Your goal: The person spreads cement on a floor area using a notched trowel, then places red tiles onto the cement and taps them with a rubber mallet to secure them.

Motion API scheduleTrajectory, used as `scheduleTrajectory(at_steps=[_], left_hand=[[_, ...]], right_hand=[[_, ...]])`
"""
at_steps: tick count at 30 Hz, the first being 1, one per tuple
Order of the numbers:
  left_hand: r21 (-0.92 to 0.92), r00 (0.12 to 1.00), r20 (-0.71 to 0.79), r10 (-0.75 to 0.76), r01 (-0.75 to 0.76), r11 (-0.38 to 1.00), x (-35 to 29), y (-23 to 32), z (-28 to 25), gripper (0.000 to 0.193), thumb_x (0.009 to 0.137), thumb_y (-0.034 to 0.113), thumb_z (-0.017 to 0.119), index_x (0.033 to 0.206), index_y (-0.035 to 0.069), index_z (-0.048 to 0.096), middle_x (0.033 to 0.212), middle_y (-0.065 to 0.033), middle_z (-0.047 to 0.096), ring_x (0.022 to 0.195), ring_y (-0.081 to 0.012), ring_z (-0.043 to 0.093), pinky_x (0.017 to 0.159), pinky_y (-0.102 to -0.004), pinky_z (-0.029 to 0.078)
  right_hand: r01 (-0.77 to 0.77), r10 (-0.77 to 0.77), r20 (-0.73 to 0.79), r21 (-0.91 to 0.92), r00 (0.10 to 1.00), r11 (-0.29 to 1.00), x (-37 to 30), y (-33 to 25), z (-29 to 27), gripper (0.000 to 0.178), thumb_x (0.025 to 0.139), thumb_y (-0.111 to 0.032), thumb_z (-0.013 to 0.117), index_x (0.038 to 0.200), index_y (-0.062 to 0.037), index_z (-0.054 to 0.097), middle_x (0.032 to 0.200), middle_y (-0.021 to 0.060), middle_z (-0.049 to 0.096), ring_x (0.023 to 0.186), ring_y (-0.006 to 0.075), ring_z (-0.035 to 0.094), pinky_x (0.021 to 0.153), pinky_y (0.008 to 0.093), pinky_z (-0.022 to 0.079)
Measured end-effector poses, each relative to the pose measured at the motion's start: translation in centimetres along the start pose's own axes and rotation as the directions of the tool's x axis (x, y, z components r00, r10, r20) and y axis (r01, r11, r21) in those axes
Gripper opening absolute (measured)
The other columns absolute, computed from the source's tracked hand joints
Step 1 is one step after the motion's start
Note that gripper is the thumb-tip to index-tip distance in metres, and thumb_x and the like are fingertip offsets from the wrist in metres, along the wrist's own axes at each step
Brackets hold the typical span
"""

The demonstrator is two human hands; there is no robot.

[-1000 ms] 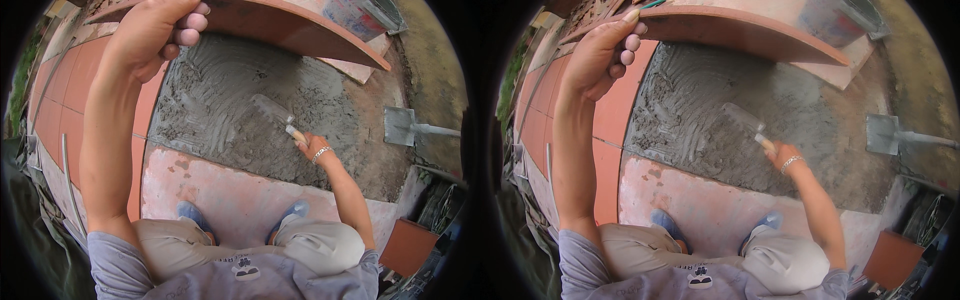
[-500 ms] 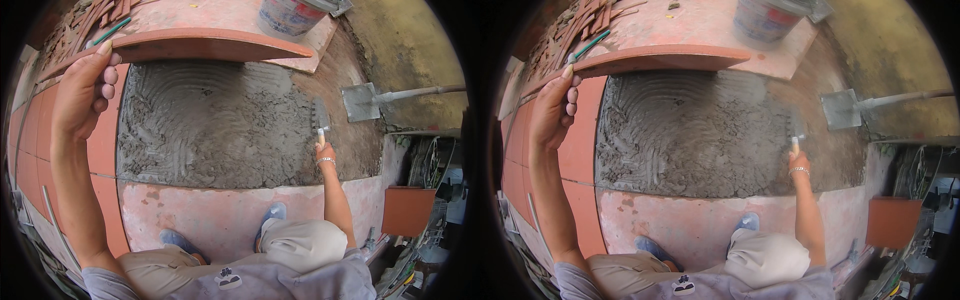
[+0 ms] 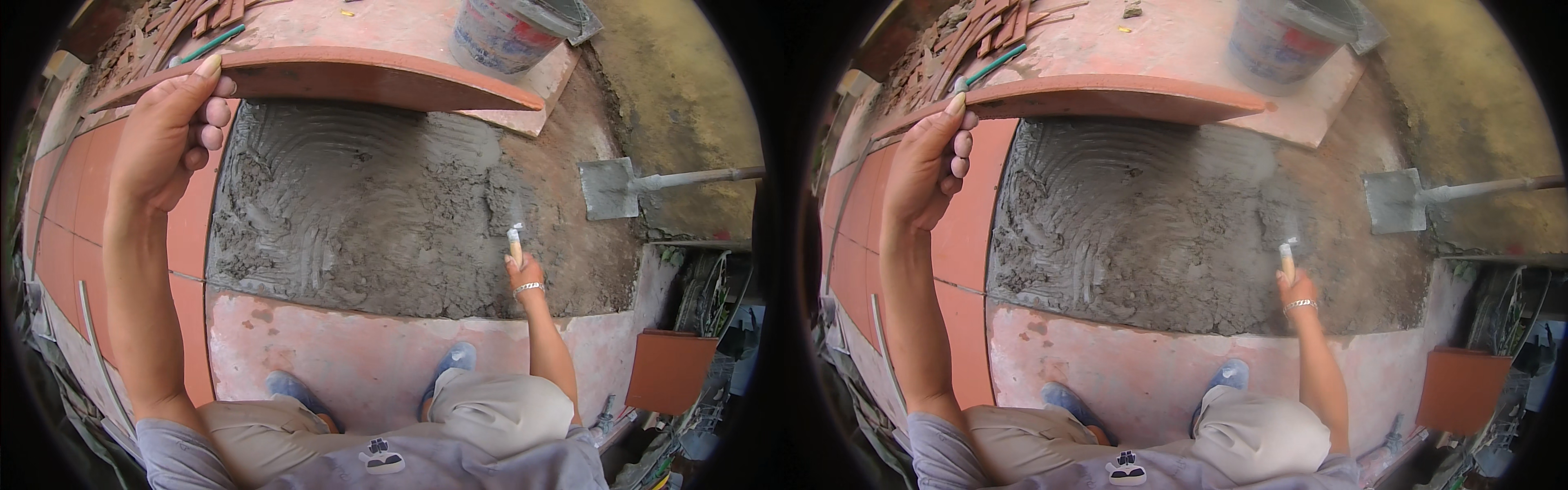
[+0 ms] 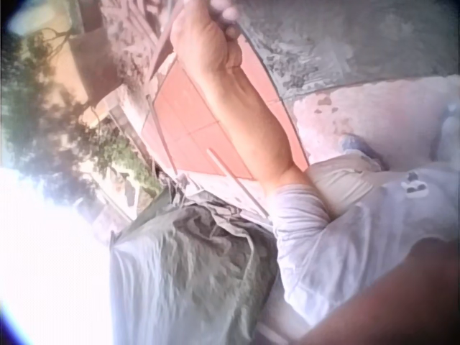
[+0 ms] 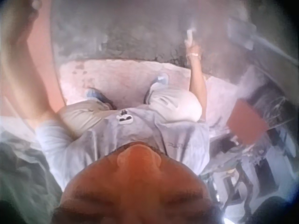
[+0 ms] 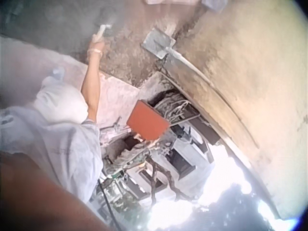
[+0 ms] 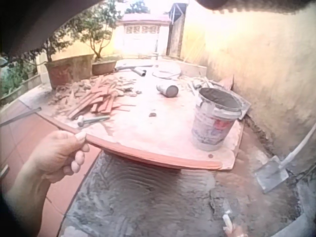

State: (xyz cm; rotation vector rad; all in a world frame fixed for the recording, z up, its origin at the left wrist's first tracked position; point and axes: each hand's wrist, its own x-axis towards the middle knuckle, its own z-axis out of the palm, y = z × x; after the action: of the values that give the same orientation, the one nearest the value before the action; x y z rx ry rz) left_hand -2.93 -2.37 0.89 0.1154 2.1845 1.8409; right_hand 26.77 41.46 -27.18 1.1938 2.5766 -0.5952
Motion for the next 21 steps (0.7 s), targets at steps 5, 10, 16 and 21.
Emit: scheduleTrajectory(at_steps=[5, 10, 16, 21], left_hand=[[0.012, 1.0, 0.002, -0.001, 0.001, 1.0, -0.1, 0.1, 0.0, 0.03, 0.1, 0.038, 0.06, 0.094, 0.009, 0.065, 0.067, 0.0068, 0.062, 0.051, 0.0016, 0.053, 0.038, -0.0132, 0.032], [-0.011, 1.0, 0.016, -0.008, 0.008, 1.0, -0.3, 0.0, -0.1, 0.03, 0.1, 0.037, 0.06, 0.093, 0.009, 0.065, 0.068, 0.0063, 0.062, 0.051, 0.001, 0.054, 0.038, -0.0133, 0.033], [-0.011, 1.0, 0.026, 0.005, -0.005, 1.0, -0.3, 0.0, -0.2, 0.029, 0.1, 0.037, 0.06, 0.094, 0.009, 0.064, 0.068, 0.0056, 0.062, 0.052, 0.0002, 0.055, 0.039, -0.0136, 0.033], [-0.008, 0.999, 0.03, 0.021, -0.021, 1.0, 0.0, -0.2, -0.3, 0.03, 0.1, 0.037, 0.06, 0.094, 0.009, 0.064, 0.068, 0.0056, 0.062, 0.052, 0.0001, 0.055, 0.039, -0.014, 0.033]], right_hand=[[0.326, -0.33, -0.016, -0.11, 0.944, 0.939, -2.5, -8.1, 1.4, 0.033, 0.089, -0.033, 0.068, 0.107, -0.0072, 0.06, 0.099, 0.0214, 0.069, 0.089, 0.0423, 0.067, 0.076, 0.0503, 0.053], [0.524, -0.553, -0.091, -0.223, 0.828, 0.822, -0.9, -15.3, -0.7, 0.028, 0.089, -0.026, 0.07, 0.107, -0.0094, 0.056, 0.097, 0.0154, 0.068, 0.086, 0.0376, 0.068, 0.072, 0.0485, 0.055], [0.542, -0.541, 0.096, -0.305, 0.835, 0.783, 1.1, -17.6, -0.6, 0.026, 0.091, -0.026, 0.067, 0.106, -0.0095, 0.055, 0.102, 0.0141, 0.068, 0.092, 0.0336, 0.069, 0.074, 0.0462, 0.055], [0.635, -0.604, 0.199, -0.282, 0.772, 0.719, -2.2, -14.8, 4.1, 0.025, 0.091, -0.025, 0.066, 0.107, -0.01, 0.056, 0.103, 0.0143, 0.067, 0.094, 0.0334, 0.068, 0.075, 0.0457, 0.055]])
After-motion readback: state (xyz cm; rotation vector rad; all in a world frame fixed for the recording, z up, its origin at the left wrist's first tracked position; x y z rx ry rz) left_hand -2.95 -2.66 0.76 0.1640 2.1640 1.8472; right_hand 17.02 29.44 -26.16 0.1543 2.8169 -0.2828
